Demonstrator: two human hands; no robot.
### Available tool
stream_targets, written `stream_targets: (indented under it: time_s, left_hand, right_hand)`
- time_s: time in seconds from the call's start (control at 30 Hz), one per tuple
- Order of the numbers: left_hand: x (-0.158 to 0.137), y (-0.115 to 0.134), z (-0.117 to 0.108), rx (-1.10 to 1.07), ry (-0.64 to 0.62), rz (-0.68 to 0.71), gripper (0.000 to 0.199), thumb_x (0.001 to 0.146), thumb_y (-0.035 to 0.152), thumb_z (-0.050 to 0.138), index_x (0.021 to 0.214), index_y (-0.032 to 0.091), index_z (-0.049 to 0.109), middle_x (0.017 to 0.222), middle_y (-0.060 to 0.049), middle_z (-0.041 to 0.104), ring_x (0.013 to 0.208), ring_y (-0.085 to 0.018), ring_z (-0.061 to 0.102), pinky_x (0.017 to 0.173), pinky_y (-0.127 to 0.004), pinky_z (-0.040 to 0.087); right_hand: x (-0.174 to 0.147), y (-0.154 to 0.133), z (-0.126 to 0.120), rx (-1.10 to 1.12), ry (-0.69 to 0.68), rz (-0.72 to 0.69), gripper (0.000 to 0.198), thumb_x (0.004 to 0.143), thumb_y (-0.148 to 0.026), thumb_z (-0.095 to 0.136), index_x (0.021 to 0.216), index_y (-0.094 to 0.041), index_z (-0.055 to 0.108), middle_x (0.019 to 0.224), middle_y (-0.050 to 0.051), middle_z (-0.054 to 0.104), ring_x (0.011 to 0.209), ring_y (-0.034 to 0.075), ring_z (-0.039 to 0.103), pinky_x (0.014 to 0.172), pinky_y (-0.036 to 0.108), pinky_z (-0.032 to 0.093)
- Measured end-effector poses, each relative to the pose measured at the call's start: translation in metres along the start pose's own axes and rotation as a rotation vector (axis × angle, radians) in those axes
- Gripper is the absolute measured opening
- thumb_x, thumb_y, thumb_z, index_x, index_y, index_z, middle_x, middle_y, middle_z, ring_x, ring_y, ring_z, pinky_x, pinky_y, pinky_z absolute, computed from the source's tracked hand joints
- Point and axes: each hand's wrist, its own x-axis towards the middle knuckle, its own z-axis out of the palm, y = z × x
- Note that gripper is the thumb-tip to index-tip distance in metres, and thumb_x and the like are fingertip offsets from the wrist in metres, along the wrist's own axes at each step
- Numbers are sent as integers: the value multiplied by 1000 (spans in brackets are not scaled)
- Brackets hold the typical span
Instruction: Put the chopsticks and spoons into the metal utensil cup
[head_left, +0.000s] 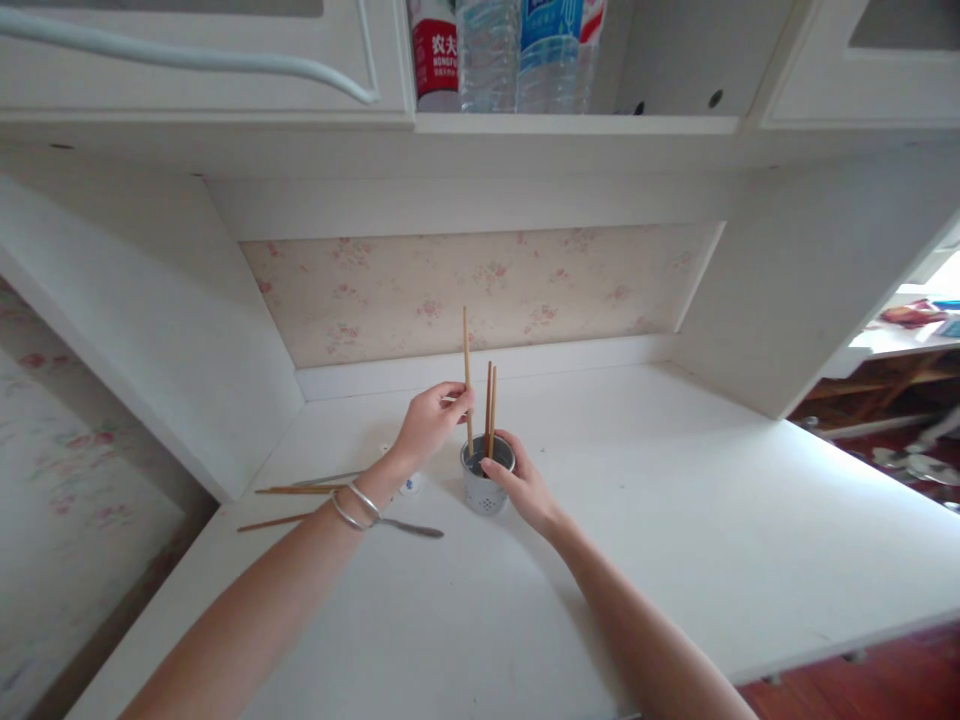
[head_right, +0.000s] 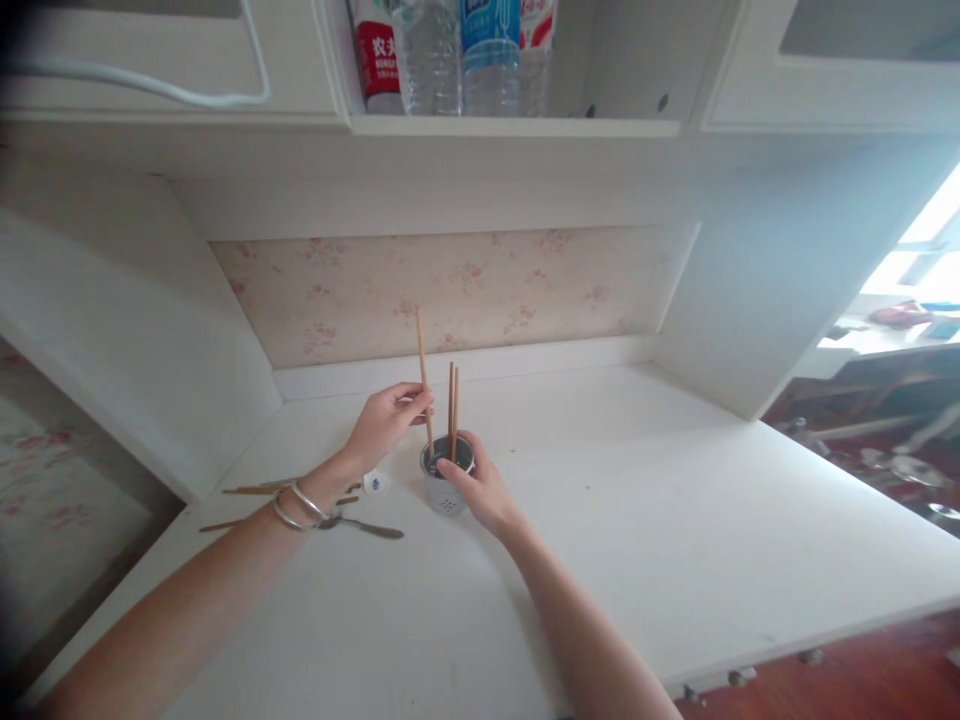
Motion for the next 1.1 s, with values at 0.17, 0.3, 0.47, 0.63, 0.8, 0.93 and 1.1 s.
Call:
stream_targets:
  time_s: [0.17,0.3,0.47,0.63,0.8,0.93,1.1]
  left_hand:
    - [-1,-30,11,230,-30,-52,33,79,46,58,90,17,71,96,-8,72,84,-20,66,77,-32,53]
    - [-9,-42,12,276,-66,-67,32,80,44,57,92,18,72,96,-8,72,86,-21,67,78,-31,52]
    - [-15,-45,14,266,-73,-62,32,80,43,57,93,18,71,96,-8,72,85,-21,67,77,-31,51]
    - [-16,-43,16,267,-38,-55,29,80,43,58,91,18,70,93,-7,72,83,-20,66,77,-30,51]
    - [-14,-49,17,240,-25,-42,28,81,42,58,91,18,69,94,-8,72,85,-20,66,79,-31,51]
    - [-14,-52,18,222,-10,-31,28,82,42,57,92,18,68,95,-8,71,87,-20,66,80,-32,50]
    - [-19,-50,17,213,-30,-50,31,83,43,55,95,18,69,98,-8,71,89,-21,65,82,-31,49]
  right_hand:
    - [-1,-3,0,-22,-19,-16,53,79,-43,63,126,-25,47,115,5,62,104,23,57,91,40,44]
    - [-2,-5,2,-16,-41,-37,52,80,-42,62,127,-26,47,117,5,61,105,23,57,91,39,44]
    - [-2,-5,1,-42,-38,-38,52,80,-41,62,128,-26,47,116,4,62,105,23,57,92,39,44]
    - [-1,-5,1,-38,-41,-35,52,80,-42,62,127,-26,47,117,4,62,104,23,57,91,39,44]
    - [-2,-6,1,-47,-36,-29,52,80,-42,62,127,-26,47,119,4,61,105,24,57,91,38,44]
    - [-1,-5,1,-48,-43,-35,51,80,-41,62,126,-26,48,119,4,61,106,24,56,91,38,44]
    - [-1,-2,0,-49,-32,-28,53,79,-42,63,127,-26,47,119,5,61,106,24,57,92,39,44]
